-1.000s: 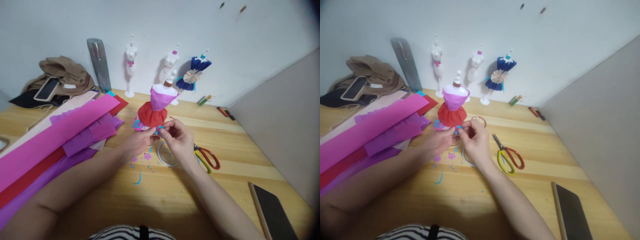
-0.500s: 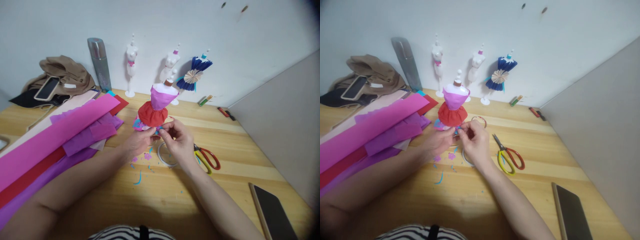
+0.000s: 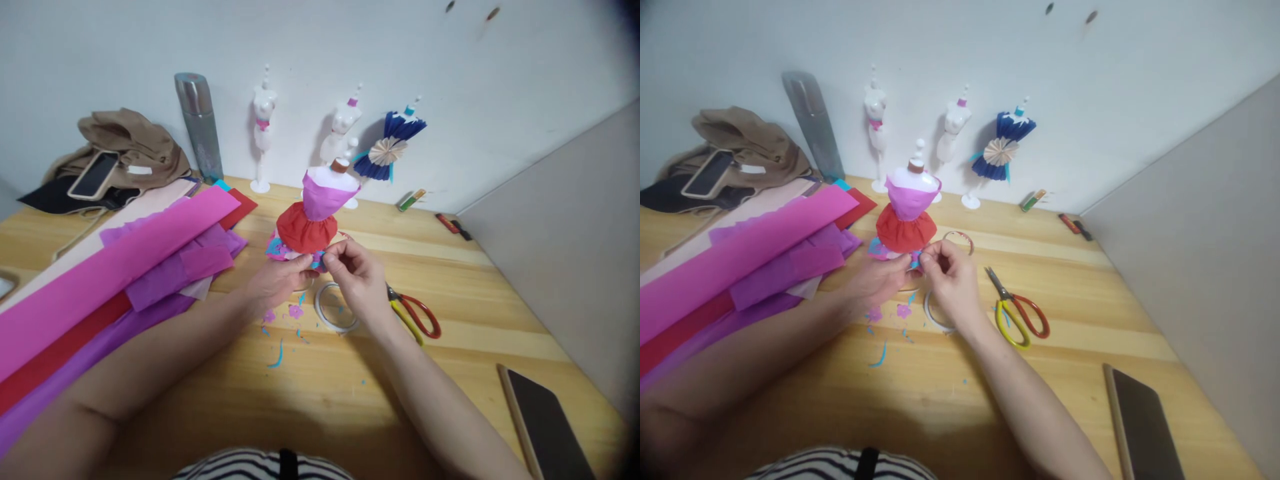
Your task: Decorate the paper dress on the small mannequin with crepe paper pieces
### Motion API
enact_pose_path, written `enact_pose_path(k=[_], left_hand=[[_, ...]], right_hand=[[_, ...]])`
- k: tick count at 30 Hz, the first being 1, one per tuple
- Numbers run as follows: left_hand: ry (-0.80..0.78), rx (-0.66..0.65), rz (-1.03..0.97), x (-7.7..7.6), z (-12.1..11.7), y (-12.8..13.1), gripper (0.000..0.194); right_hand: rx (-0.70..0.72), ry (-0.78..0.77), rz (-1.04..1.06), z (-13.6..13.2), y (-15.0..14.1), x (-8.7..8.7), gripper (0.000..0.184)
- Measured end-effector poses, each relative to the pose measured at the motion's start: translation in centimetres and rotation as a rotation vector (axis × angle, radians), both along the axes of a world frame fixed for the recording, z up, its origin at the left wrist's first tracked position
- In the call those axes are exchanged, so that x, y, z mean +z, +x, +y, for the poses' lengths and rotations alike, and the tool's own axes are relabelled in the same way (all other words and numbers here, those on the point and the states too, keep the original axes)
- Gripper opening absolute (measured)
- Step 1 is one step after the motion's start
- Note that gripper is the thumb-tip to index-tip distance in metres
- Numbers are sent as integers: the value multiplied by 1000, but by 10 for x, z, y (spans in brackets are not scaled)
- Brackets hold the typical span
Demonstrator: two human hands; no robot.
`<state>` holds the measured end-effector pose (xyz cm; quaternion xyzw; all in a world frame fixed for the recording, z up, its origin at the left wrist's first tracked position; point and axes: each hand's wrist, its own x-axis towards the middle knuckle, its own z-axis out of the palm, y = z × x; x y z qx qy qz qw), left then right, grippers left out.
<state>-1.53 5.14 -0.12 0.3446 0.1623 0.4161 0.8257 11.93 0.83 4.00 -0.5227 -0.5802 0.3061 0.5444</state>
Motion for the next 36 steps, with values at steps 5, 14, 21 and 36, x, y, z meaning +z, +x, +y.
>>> enact_pose_path(k=[5,14,21,36], left_hand=[[29,-4,-22,-3,3,1,31],[43,25,6,-4,2,1,32],[30,22,8,-5,1,1,33],[13,-12,65,3,-3,-2,31]], right_hand=[[-20,-13,27,2,-2,0,18],[-6,-47,66,3,-2,0,20],[-32,-3,-36,3,0,-3,14],[-78,-87,55,4,2,0,13]])
